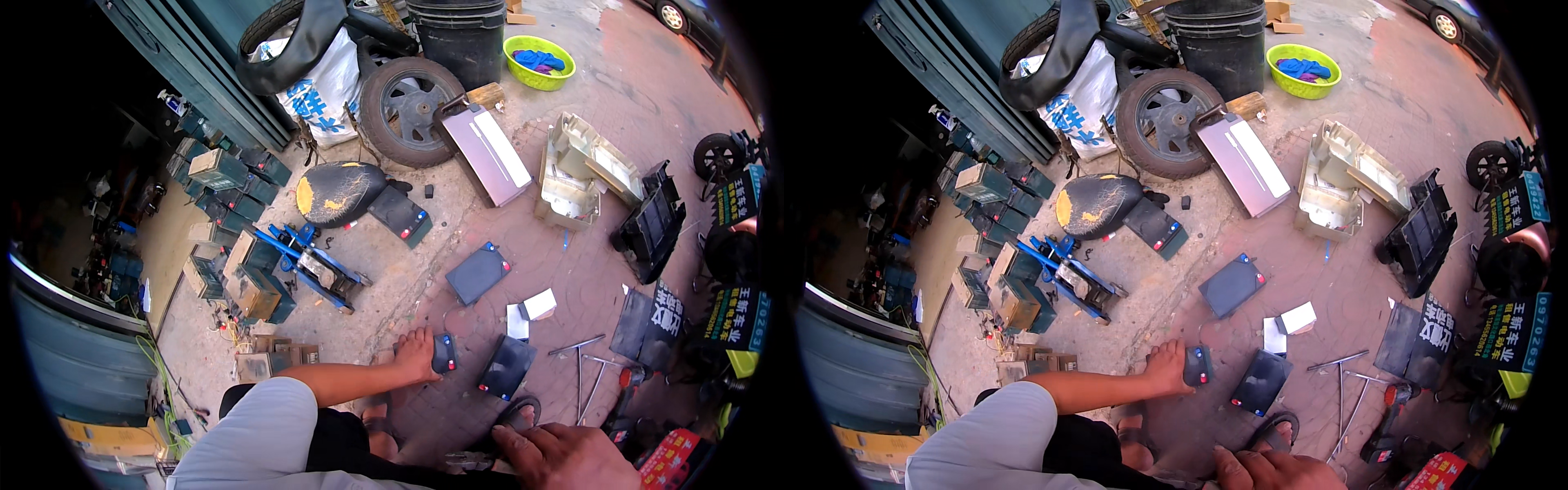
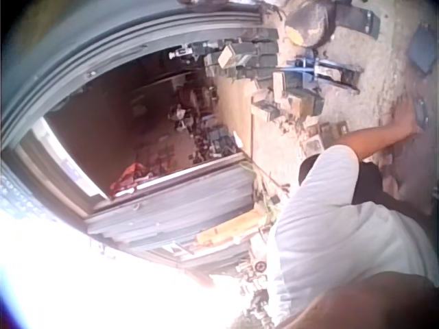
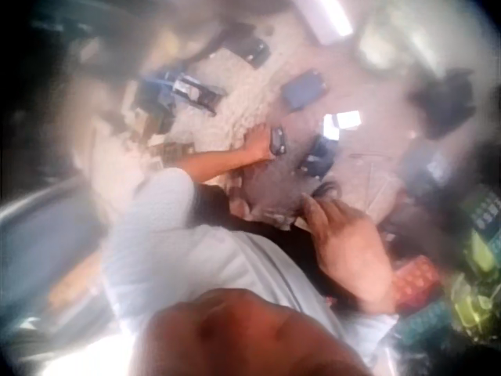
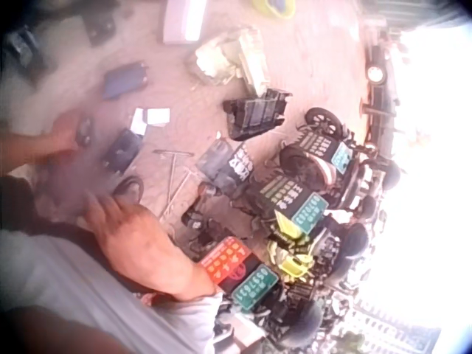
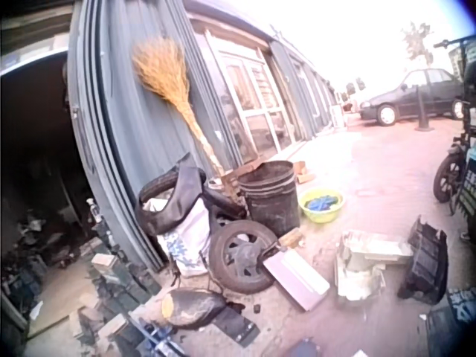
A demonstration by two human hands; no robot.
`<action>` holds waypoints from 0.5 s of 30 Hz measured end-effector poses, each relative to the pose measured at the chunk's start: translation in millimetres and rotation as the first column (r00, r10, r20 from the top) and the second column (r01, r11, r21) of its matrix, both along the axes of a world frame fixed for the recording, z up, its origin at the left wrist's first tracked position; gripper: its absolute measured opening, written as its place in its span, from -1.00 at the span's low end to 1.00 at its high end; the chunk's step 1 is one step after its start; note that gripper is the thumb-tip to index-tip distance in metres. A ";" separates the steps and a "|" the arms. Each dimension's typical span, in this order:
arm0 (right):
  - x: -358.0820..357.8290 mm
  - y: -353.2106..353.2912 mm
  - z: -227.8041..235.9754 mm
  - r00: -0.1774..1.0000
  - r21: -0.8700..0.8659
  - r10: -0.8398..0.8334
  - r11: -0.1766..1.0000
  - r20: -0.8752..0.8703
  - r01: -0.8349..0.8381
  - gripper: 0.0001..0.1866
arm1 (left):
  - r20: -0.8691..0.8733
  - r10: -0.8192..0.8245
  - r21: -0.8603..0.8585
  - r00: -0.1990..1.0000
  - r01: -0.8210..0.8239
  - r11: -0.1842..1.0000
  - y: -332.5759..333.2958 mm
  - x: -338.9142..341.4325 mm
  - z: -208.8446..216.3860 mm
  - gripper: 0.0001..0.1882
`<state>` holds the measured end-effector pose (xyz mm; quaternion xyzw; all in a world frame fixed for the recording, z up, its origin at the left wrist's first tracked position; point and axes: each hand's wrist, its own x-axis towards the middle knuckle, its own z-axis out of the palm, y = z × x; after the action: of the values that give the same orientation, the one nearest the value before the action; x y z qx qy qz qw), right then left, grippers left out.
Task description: The person unscrews and removes a plastic housing from a battery pack using a power drill and then lifts out a smaller battery component.
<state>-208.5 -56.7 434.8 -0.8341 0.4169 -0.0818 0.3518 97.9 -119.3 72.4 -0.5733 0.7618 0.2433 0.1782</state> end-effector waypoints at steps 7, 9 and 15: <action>2.1 16.9 5.8 0.999 0.008 0.031 0.999 -0.038 -0.031 -0.50 | 0.011 -0.015 0.042 1.000 0.014 0.999 -18.4 9.7 -9.9 0.20; -3.7 25.2 -0.4 0.991 0.019 0.110 0.994 -0.082 -0.108 -0.44 | -0.028 0.093 0.084 0.995 -0.090 0.992 -33.5 18.4 1.9 0.18; -1.7 19.2 11.0 0.996 0.070 -0.063 0.995 -0.056 0.067 -0.54 | -0.062 0.065 -0.068 0.996 -0.069 0.995 -104.5 43.8 63.2 0.09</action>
<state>-210.2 -37.5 445.8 -0.8089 0.4558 -0.0557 0.3672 141.7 -223.8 135.6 -0.5969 0.7552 0.2393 0.1270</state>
